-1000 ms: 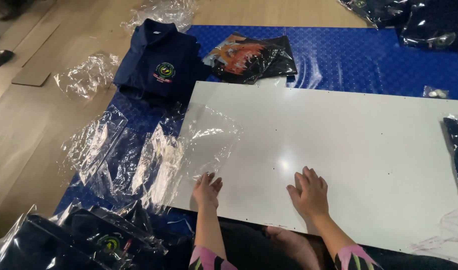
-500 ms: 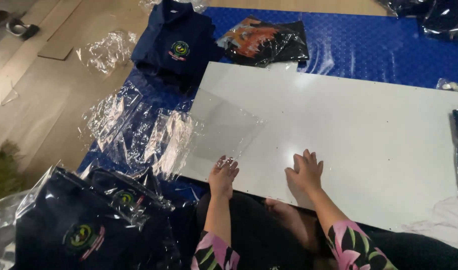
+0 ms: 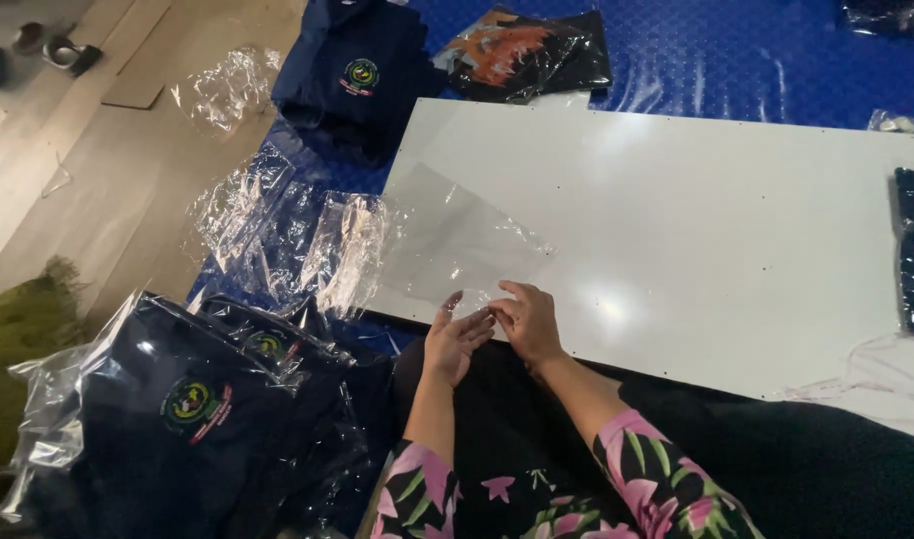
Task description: Packing folded shirts into clear plastic bags on a work surface.
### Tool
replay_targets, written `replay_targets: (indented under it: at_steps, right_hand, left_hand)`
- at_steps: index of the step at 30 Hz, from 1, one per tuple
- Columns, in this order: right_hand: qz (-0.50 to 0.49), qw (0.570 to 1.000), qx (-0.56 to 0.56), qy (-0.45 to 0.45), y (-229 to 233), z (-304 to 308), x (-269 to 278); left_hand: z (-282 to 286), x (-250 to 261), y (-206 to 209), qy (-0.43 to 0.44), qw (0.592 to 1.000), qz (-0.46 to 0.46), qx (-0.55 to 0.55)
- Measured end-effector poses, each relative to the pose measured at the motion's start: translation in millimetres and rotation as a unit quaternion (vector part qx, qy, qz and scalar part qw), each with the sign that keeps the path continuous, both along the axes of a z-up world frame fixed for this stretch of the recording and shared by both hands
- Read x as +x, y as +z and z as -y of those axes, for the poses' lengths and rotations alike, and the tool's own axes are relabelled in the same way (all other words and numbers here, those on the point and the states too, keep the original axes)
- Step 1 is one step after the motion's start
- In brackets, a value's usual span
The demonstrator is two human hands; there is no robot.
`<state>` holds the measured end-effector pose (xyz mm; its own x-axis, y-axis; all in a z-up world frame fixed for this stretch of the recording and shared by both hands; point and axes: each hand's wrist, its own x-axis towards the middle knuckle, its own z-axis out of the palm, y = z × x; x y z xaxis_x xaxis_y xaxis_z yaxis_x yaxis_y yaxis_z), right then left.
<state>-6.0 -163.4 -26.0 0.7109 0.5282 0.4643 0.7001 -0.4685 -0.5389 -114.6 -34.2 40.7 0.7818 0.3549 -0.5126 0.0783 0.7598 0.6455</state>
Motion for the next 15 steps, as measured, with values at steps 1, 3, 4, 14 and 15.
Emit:
replay_targets:
  at_steps: [1,3,4,14,15]
  right_hand:
    - [-0.020,1.000,0.014,-0.002,-2.2,-0.4,1.1]
    - [-0.037,0.999,0.027,-0.006,0.9,1.4,3.3]
    - [-0.031,0.999,0.022,0.001,6.0,2.5,3.4]
    - [-0.072,0.996,0.056,-0.005,11.1,-8.0,-0.1]
    - [-0.071,0.996,0.056,-0.004,9.1,-6.5,-0.4]
  left_hand:
    - [-1.2,0.4,-2.6,-0.004,1.000,0.004,0.006]
    - [-2.1,3.6,-10.2,-0.010,1.000,0.011,0.011]
    - [-2.8,5.1,-15.3,-0.016,1.000,0.009,0.020]
    - [-5.4,1.3,-27.6,-0.025,0.999,0.036,-0.014]
    - [-6.6,0.0,-26.2,-0.024,0.999,0.038,-0.014]
